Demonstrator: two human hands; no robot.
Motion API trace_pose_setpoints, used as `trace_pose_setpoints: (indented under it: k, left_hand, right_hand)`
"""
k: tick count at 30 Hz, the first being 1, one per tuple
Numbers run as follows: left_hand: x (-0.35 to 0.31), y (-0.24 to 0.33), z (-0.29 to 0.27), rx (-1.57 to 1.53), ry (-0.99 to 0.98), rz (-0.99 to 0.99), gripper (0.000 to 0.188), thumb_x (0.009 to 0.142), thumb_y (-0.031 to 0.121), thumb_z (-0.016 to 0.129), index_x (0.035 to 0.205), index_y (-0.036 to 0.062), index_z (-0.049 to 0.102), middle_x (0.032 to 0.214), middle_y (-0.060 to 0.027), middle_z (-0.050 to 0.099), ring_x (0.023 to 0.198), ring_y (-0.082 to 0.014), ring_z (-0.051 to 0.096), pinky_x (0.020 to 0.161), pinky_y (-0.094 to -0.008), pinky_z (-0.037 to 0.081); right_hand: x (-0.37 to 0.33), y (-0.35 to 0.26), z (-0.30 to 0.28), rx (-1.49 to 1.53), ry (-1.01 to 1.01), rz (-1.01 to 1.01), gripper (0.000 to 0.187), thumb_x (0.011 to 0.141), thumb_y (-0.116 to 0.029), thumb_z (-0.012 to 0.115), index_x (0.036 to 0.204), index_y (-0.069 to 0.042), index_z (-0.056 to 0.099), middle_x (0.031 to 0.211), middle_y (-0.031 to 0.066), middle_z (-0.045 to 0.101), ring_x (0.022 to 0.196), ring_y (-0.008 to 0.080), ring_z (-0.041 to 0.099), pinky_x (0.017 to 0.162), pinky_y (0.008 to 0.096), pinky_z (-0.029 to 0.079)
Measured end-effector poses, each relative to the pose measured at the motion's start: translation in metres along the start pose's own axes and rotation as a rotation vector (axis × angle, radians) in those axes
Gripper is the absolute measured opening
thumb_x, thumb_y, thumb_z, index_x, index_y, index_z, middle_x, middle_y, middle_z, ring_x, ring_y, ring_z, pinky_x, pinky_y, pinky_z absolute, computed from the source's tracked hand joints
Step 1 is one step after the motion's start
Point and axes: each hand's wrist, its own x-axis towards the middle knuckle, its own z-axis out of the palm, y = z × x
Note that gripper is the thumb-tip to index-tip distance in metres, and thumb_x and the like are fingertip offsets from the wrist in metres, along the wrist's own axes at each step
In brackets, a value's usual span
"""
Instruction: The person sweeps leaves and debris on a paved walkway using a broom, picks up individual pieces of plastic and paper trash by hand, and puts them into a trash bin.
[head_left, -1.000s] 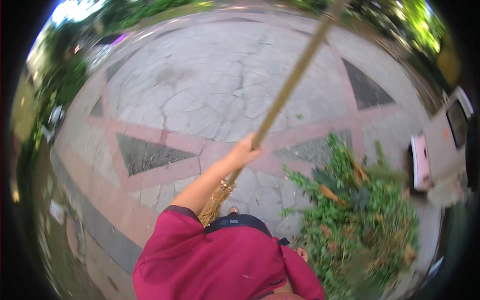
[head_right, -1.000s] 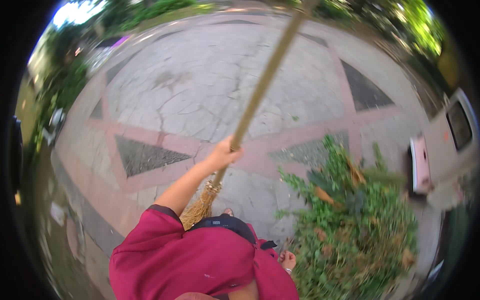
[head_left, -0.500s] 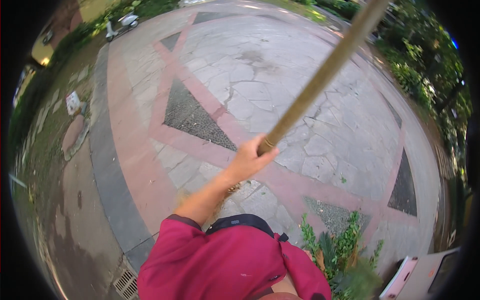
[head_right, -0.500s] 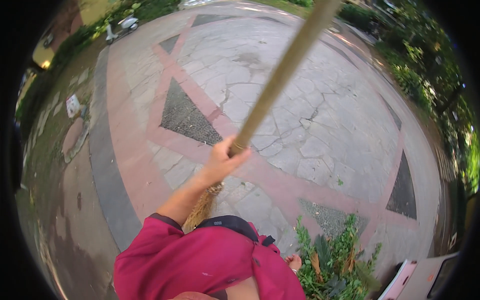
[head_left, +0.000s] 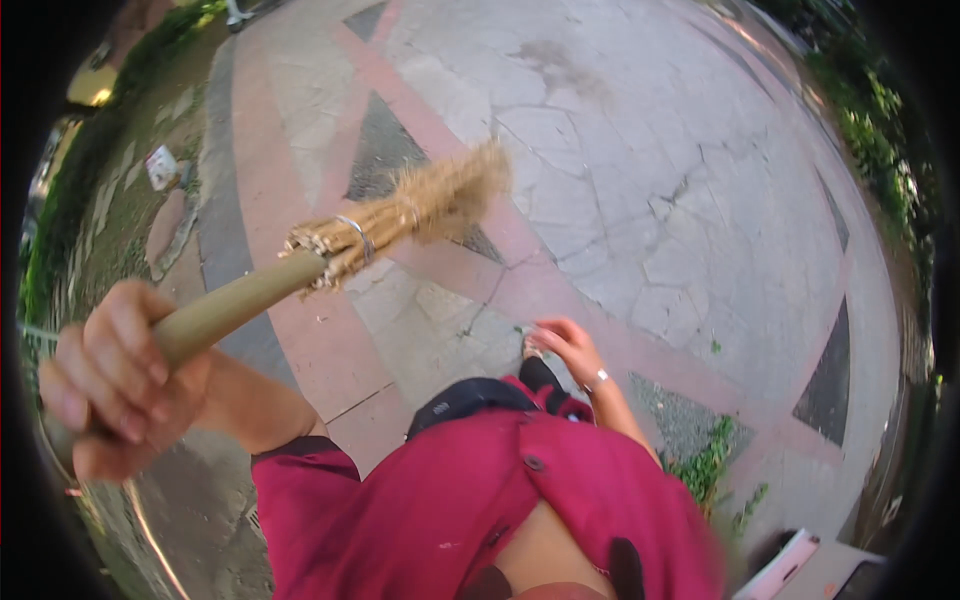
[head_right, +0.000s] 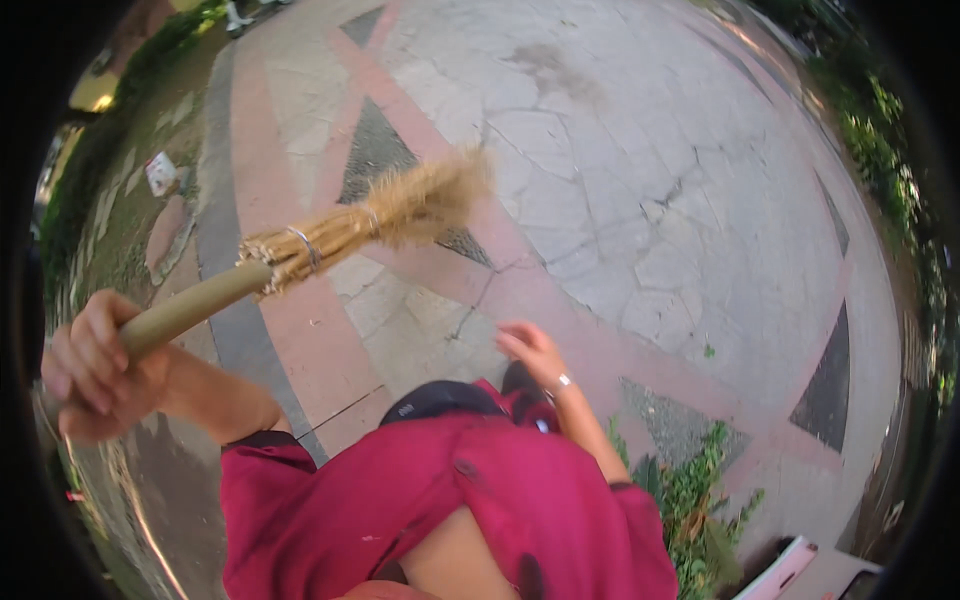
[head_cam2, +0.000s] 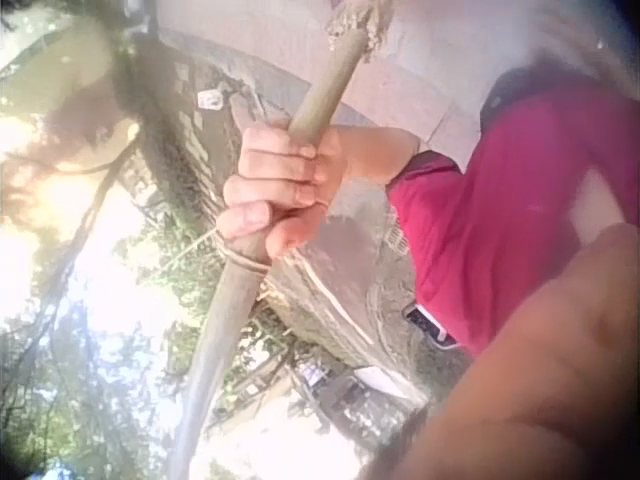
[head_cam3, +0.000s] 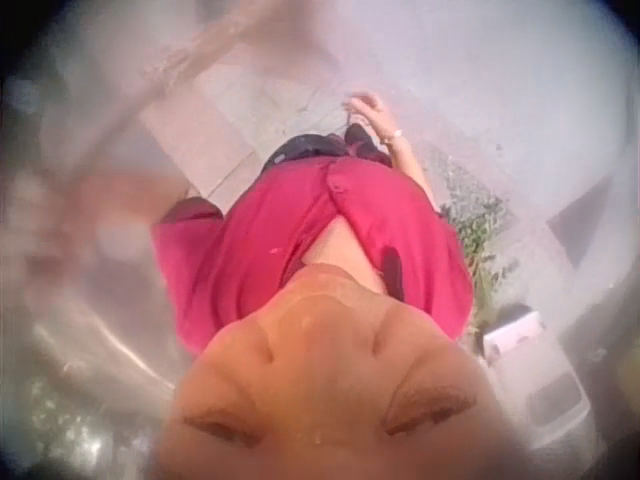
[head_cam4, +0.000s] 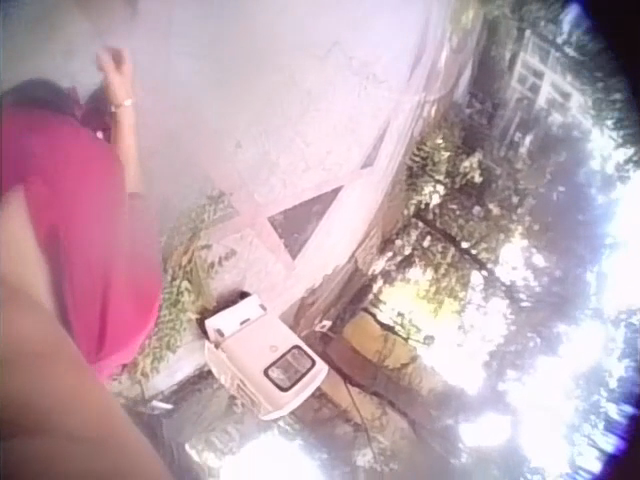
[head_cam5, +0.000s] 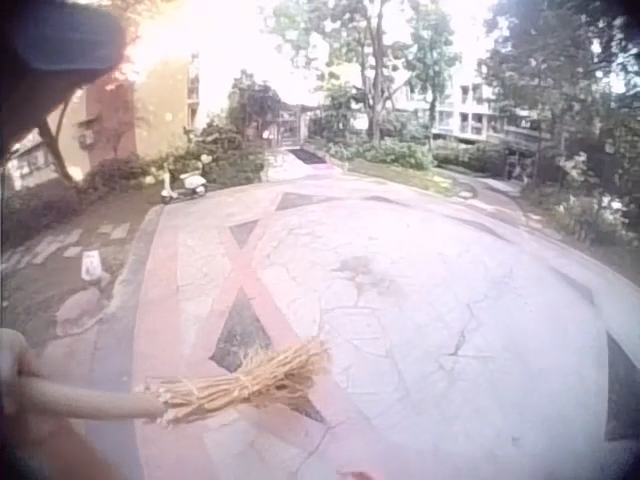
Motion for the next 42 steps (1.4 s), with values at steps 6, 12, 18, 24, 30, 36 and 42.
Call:
trace_pose_setpoints:
  k: [6,12,18,24,30,36,42]
  left_hand:
    - [-0.009,-0.149,0.011,0.076,0.216,0.037,0.023,0.072,0.025,0.069,0.077,0.0115,0.05,0.057,0.006,0.044,0.049,-0.0048,0.043,0.056,-0.0208,0.036]
    - [-0.046,-0.281,-0.008,-0.004,0.664,-0.328,0.025,0.077,0.027,0.064,0.076,0.0124,0.044,0.067,0.0025,0.04,0.062,-0.0089,0.042,0.068,-0.0263,0.036]
    - [-0.136,-0.337,-0.125,-0.129,1.105,-0.752,0.012,0.083,0.021,0.056,0.086,0.0109,0.05,0.073,0.0006,0.045,0.076,-0.0138,0.047,0.084,-0.0323,0.036]
    - [-0.225,-0.383,-0.219,-0.114,1.24,-1.059,0.012,0.082,0.016,0.055,0.09,0.0084,0.051,0.083,-0.0027,0.052,0.086,-0.0171,0.048,0.09,-0.0391,0.034]
    - [-0.2,-0.336,-0.338,-0.137,1.235,-0.928,0.009,0.083,0.016,0.052,0.089,0.0103,0.049,0.075,-0.0029,0.047,0.079,-0.0156,0.046,0.083,-0.0369,0.036]
    - [-0.088,-0.202,-0.415,0.414,1.115,-0.632,0.014,0.081,0.012,0.049,0.069,0.0116,0.042,0.056,0.0012,0.032,0.051,-0.0103,0.03,0.054,-0.0276,0.031]
    - [0.015,-0.009,-0.332,0.819,0.675,-0.13,0.028,0.073,0.003,0.053,0.053,0.013,0.036,0.048,0.0034,0.031,0.044,-0.0058,0.032,0.057,-0.0221,0.029]
  right_hand:
    - [0.11,-0.105,0.029,0.025,-0.567,-0.189,0.042,0.083,-0.024,0.056,0.118,-0.004,0.044,0.115,0.0084,0.05,0.105,0.0153,0.049,0.085,0.0299,0.042]
    - [0.224,-0.168,-0.009,1.275,-0.575,-0.149,0.073,0.069,-0.041,0.068,0.126,-0.008,0.035,0.128,0.0099,0.038,0.119,0.0233,0.037,0.098,0.0405,0.03]
    - [0.284,-0.097,-0.045,1.529,-0.02,0.123,0.042,0.075,-0.021,0.066,0.11,-0.007,0.047,0.113,0.0117,0.05,0.106,0.0261,0.047,0.092,0.0438,0.038]
    - [0.291,-0.019,-0.094,1.283,0.478,0.37,0.035,0.076,-0.029,0.065,0.103,-0.011,0.052,0.102,0.0088,0.053,0.093,0.0247,0.05,0.081,0.0386,0.045]
    - [0.32,0.045,-0.08,1.093,0.694,0.547,0.04,0.077,-0.035,0.059,0.105,-0.008,0.05,0.105,0.0127,0.05,0.099,0.0293,0.048,0.088,0.0454,0.041]
    - [0.47,0.138,0.061,0.79,0.275,0.685,0.044,0.079,-0.029,0.056,0.11,0.0,0.045,0.11,0.018,0.05,0.101,0.0312,0.05,0.086,0.049,0.043]
    - [0.596,0.001,0.378,1.075,-0.207,1.122,0.033,0.075,-0.022,0.066,0.1,-0.009,0.049,0.098,0.0108,0.053,0.097,0.0272,0.052,0.089,0.0467,0.04]
